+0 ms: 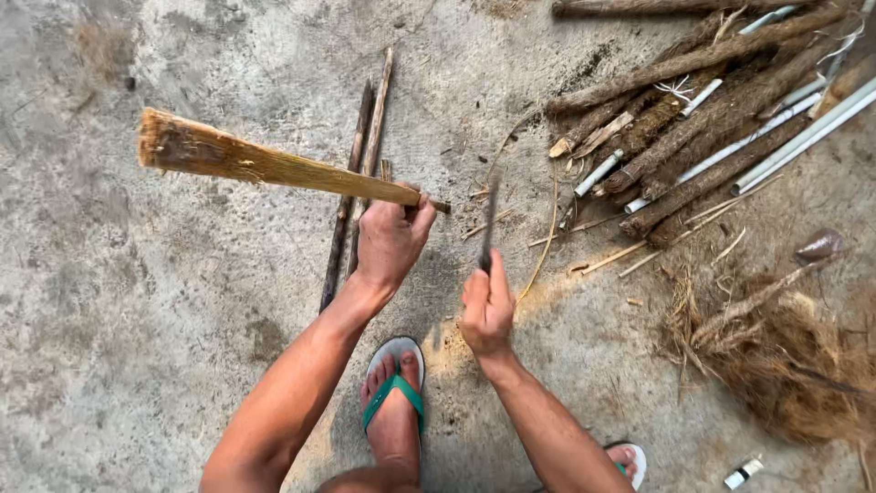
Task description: The person uses a knife to shave and smooth a wooden stick, removing bark and shaping the wood. The person holds the stick with one hand and uses the knife with the other to peel away layers of the wood surface. The person works on a concrete floor surrounded by other sticks and fibrous material.
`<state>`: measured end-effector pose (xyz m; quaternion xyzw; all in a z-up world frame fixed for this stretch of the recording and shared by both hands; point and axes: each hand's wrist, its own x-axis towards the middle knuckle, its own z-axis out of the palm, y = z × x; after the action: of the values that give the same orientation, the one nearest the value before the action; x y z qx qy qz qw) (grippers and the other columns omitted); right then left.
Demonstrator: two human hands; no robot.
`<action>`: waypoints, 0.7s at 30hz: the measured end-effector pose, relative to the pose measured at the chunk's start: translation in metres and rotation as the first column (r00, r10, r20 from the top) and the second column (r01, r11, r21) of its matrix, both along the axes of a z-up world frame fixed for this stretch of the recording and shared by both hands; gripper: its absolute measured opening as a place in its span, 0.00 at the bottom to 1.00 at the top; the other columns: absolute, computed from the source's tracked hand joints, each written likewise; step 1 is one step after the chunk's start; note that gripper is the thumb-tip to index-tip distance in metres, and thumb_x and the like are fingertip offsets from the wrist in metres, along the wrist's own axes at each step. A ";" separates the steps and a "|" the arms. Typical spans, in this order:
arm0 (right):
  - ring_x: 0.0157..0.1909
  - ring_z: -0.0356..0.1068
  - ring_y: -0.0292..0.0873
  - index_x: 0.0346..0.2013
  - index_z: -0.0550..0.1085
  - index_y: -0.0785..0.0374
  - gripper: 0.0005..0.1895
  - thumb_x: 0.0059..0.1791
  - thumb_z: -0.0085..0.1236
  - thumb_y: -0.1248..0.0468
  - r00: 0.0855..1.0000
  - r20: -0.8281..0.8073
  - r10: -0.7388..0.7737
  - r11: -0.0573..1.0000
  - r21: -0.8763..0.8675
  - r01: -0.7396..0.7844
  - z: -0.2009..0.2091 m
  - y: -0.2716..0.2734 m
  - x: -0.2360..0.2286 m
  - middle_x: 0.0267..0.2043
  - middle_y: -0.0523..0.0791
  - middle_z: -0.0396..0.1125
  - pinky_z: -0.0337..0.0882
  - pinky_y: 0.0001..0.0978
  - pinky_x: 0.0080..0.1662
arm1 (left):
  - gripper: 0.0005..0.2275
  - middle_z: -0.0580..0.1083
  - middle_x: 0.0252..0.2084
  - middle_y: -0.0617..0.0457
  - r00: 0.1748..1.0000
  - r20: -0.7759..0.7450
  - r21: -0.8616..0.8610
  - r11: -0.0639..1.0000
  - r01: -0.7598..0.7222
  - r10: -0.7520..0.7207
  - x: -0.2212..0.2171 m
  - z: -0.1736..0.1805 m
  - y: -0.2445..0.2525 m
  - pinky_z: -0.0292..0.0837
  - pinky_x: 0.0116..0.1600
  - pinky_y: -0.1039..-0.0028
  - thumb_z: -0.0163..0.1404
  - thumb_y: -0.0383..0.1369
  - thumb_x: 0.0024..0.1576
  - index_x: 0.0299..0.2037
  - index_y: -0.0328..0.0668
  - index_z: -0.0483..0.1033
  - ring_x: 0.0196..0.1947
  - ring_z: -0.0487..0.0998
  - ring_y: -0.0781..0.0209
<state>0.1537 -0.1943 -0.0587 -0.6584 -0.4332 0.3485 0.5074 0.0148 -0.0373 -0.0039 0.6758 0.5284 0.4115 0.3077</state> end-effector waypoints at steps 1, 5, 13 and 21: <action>0.24 0.59 0.32 0.70 0.57 0.68 0.28 0.61 0.41 0.53 0.997 0.077 -0.023 0.994 0.107 0.014 -0.004 0.002 0.002 0.24 0.39 0.61 0.63 0.22 0.28 | 0.06 0.75 0.27 0.46 1.000 -0.008 0.032 0.999 0.004 -0.004 0.000 0.001 0.004 0.75 0.32 0.65 0.59 0.26 0.58 0.36 0.35 0.74 0.25 0.78 0.55; 0.45 0.60 0.34 0.72 0.60 0.64 0.22 0.66 0.39 0.55 0.956 0.233 0.177 0.973 -0.187 -0.135 -0.013 0.027 0.005 0.47 0.38 0.60 0.63 0.27 0.48 | 0.06 0.75 0.28 0.47 1.000 -0.023 0.035 0.999 0.015 -0.014 0.004 0.003 0.002 0.75 0.34 0.64 0.58 0.27 0.57 0.35 0.36 0.73 0.26 0.79 0.54; 0.21 0.52 0.30 0.76 0.56 0.57 0.28 0.61 0.42 0.56 0.893 -0.445 -0.065 0.996 -0.079 0.033 0.013 0.027 0.005 0.22 0.37 0.53 0.54 0.25 0.23 | 0.06 0.75 0.28 0.42 1.000 -0.005 -0.010 1.000 -0.017 0.017 0.008 0.009 -0.002 0.75 0.34 0.60 0.60 0.28 0.55 0.34 0.35 0.76 0.27 0.79 0.46; 0.24 0.51 0.26 0.69 0.65 0.61 0.24 0.60 0.43 0.54 0.939 -0.343 -0.039 0.833 -0.530 -0.159 -0.025 0.036 0.017 0.30 0.30 0.52 0.54 0.23 0.24 | 0.05 0.77 0.29 0.47 0.999 0.006 -0.212 0.976 0.043 -0.043 0.008 -0.009 -0.001 0.79 0.31 0.68 0.57 0.31 0.60 0.35 0.38 0.77 0.25 0.81 0.53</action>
<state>0.1708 -0.1582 -0.0840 -0.6919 -0.2413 0.5824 0.3520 0.0227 -0.0385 -0.0125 0.6503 0.5542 0.3466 0.3872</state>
